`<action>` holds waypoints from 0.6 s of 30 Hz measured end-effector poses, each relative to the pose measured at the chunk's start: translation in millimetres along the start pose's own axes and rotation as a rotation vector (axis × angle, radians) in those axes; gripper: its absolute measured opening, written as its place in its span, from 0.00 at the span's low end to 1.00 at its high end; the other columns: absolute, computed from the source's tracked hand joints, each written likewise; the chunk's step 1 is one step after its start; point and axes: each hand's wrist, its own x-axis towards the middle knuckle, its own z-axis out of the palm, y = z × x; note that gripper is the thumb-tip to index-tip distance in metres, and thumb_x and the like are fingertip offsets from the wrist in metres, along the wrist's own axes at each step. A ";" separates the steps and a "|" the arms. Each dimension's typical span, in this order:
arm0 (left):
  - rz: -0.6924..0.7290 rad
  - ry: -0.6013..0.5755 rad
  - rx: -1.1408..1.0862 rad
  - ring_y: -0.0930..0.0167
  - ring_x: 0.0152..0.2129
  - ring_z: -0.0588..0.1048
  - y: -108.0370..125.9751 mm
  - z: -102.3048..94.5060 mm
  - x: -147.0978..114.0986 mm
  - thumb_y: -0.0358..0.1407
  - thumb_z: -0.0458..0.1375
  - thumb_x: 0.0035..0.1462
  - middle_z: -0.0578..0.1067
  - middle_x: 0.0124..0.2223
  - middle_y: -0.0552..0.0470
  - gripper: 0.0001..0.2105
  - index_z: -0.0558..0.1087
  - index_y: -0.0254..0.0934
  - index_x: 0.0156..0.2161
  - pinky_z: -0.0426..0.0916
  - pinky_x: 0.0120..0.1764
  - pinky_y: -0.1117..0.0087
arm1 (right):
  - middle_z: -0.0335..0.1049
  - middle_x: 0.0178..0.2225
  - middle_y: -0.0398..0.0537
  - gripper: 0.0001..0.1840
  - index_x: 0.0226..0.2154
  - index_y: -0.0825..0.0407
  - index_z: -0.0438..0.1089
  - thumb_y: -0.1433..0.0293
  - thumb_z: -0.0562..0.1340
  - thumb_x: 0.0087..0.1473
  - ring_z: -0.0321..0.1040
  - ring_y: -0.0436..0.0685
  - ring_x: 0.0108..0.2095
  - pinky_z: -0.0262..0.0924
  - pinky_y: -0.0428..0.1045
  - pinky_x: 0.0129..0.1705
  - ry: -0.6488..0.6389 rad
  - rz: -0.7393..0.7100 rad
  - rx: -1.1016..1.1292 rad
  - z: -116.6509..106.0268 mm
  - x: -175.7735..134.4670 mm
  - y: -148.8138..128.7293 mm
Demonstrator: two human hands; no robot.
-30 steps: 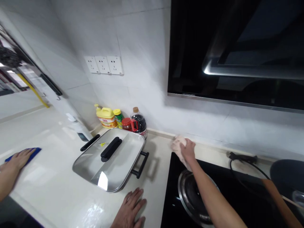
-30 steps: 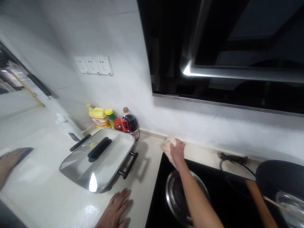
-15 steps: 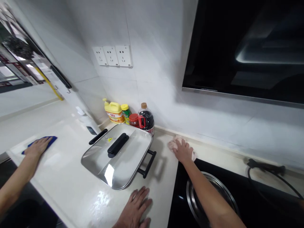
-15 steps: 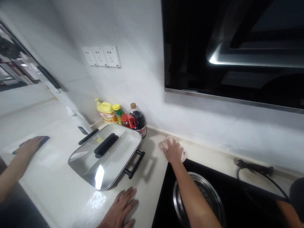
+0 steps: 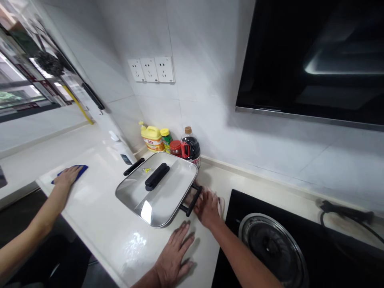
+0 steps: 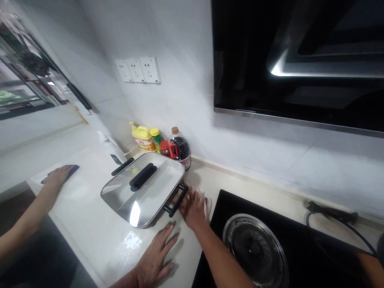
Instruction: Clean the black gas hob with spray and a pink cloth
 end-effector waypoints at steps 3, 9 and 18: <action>0.001 -0.038 0.007 0.48 0.71 0.58 -1.3 1.4 -0.8 0.41 0.62 0.63 0.54 0.77 0.36 0.40 0.51 0.42 0.75 0.65 0.65 0.41 | 0.65 0.65 0.58 0.23 0.62 0.41 0.70 0.58 0.60 0.66 0.59 0.75 0.62 0.51 0.74 0.63 -0.058 -0.028 -0.044 -4.9 -46.4 -20.0; -0.005 -0.055 -0.005 0.49 0.71 0.59 -1.0 0.8 -1.0 0.41 0.62 0.61 0.54 0.77 0.36 0.40 0.52 0.43 0.74 0.64 0.65 0.40 | 0.68 0.61 0.54 0.22 0.59 0.41 0.71 0.64 0.61 0.64 0.63 0.67 0.55 0.59 0.61 0.54 -0.220 -0.028 -0.113 -31.7 -18.5 19.0; -0.025 -0.082 -0.081 0.47 0.74 0.52 0.2 1.4 -1.3 0.42 0.59 0.65 0.50 0.78 0.36 0.37 0.51 0.43 0.75 0.59 0.67 0.39 | 0.50 0.74 0.57 0.31 0.71 0.38 0.58 0.56 0.52 0.70 0.50 0.75 0.67 0.45 0.73 0.64 -0.083 0.235 -0.198 -26.5 49.6 99.7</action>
